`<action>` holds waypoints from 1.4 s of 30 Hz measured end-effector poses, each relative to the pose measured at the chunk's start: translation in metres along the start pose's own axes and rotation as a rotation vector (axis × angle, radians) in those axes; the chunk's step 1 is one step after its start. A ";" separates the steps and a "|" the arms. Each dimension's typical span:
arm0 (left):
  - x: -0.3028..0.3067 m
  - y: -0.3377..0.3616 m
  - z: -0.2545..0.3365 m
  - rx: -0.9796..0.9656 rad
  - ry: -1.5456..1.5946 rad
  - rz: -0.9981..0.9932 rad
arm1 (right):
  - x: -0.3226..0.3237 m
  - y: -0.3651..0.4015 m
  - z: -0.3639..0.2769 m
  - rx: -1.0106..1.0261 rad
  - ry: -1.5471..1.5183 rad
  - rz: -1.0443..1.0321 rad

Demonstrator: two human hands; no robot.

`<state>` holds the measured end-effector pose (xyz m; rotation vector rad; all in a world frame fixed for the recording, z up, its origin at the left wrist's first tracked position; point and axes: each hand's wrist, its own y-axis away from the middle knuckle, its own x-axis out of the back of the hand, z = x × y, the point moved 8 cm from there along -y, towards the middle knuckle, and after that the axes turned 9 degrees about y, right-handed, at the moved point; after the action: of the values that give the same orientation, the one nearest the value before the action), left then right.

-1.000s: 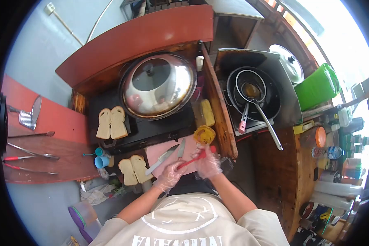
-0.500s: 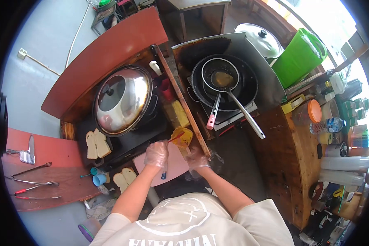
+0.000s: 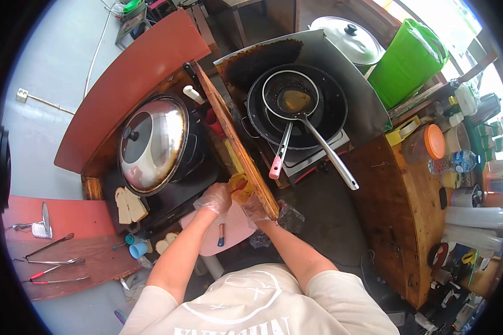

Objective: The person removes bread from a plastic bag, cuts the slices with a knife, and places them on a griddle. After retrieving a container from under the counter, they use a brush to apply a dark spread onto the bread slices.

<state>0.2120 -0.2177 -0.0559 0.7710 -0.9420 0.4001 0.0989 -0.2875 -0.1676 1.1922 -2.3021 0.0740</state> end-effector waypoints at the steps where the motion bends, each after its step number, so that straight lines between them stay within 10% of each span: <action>1: -0.004 -0.002 -0.009 -0.003 -0.004 -0.003 | 0.005 0.002 -0.010 0.117 0.077 0.068; 15: -0.068 0.019 -0.047 0.452 1.107 -0.122 | -0.037 -0.001 0.043 0.098 -0.042 -0.040; 30: -0.066 0.054 -0.082 0.273 1.378 -0.166 | 0.025 0.011 -0.044 -0.016 -0.096 -0.004; 38: -0.015 0.229 -0.187 0.188 1.887 0.050 | 0.001 0.066 0.007 -0.022 0.567 -0.248; 42: 0.020 0.327 -0.284 0.348 1.772 0.312 | -0.055 0.095 -0.104 0.177 0.522 -0.450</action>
<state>0.1841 0.2117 -0.0050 0.3006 0.7155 1.2341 0.0964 -0.1591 -0.0870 1.5389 -1.5699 0.3807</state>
